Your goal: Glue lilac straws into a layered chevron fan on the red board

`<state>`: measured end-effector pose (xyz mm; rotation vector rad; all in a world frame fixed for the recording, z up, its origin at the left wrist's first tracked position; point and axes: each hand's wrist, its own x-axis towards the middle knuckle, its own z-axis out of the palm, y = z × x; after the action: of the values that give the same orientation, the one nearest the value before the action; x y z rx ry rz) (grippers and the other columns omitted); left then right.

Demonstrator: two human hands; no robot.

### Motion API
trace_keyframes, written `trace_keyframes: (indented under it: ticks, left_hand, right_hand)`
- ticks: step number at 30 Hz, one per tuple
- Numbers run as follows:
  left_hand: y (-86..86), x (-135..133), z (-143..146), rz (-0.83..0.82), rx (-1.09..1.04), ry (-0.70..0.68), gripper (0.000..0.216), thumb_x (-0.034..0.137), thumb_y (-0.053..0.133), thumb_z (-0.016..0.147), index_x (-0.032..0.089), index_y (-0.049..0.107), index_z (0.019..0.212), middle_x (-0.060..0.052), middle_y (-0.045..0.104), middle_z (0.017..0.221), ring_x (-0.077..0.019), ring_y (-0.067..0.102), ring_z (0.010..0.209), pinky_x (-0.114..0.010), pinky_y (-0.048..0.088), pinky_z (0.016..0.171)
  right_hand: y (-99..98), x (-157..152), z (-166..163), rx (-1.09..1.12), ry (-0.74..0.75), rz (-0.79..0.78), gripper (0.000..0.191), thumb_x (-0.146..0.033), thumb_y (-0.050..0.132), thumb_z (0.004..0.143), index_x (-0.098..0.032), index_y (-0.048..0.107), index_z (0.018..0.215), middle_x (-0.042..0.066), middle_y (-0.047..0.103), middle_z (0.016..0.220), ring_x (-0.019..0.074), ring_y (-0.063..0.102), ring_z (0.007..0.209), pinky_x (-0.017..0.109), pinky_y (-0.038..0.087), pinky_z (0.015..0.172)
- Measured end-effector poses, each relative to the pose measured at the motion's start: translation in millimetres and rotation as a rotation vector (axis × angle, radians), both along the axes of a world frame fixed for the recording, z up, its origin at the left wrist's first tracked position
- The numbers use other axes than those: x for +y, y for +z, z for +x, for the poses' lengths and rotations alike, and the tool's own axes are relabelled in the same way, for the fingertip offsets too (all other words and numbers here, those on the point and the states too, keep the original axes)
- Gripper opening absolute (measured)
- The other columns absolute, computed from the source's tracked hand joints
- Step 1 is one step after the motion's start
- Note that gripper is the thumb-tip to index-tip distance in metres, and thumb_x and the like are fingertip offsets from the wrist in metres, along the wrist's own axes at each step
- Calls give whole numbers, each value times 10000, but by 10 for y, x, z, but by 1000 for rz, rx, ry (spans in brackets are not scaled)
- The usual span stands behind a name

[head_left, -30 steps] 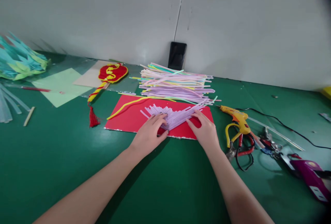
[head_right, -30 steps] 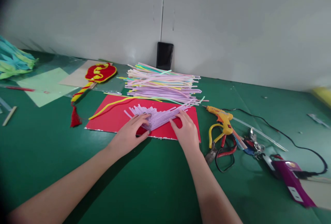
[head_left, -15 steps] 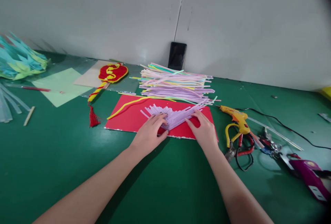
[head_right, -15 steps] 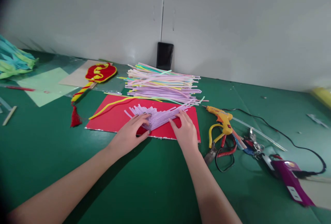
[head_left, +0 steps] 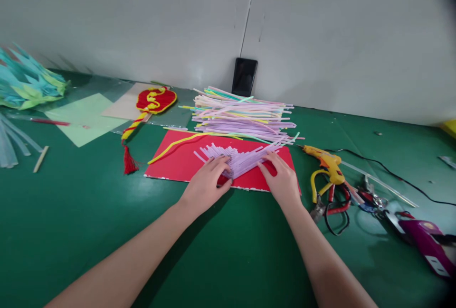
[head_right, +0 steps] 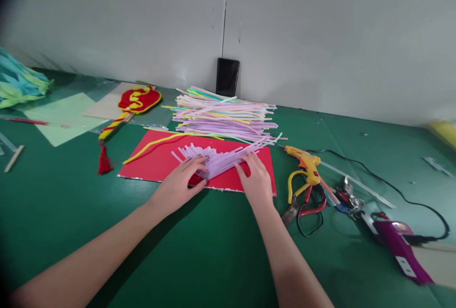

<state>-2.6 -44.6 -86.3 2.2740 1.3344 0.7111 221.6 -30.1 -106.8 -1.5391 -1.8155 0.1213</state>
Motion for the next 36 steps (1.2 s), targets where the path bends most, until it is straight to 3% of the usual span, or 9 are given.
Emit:
trace_keyframes:
  ticks: [8,22,36]
  left_hand:
    - [9,1,4,-2,0,-1,93,225,531,841,212,514,932,-67,527,1317,-220,452,1250,-450,354,1062]
    - [-18,5,-5,17,-18,-14,103,240,520,847,212,522,946,-71,529,1311,-226,464,1236,-471,346,1061]
    - [-23,7,2,16,-4,-5,94,234,536,844,211,514,932,-62,535,1303,-209,464,1232,-430,349,1067]
  right_hand:
    - [46,-33,1,7,-16,71,210,-276,516,865,-230,697,962,81,595,1244,233,568,1119,415,455,969]
    - [19,-7,-33,4,234,67,255,-215,433,901,-216,683,951,80,631,1193,201,558,1152,389,461,1003]
    - [11,19,-47,-18,207,67,248,-197,438,892,-216,684,876,89,630,1174,210,528,1185,394,468,984]
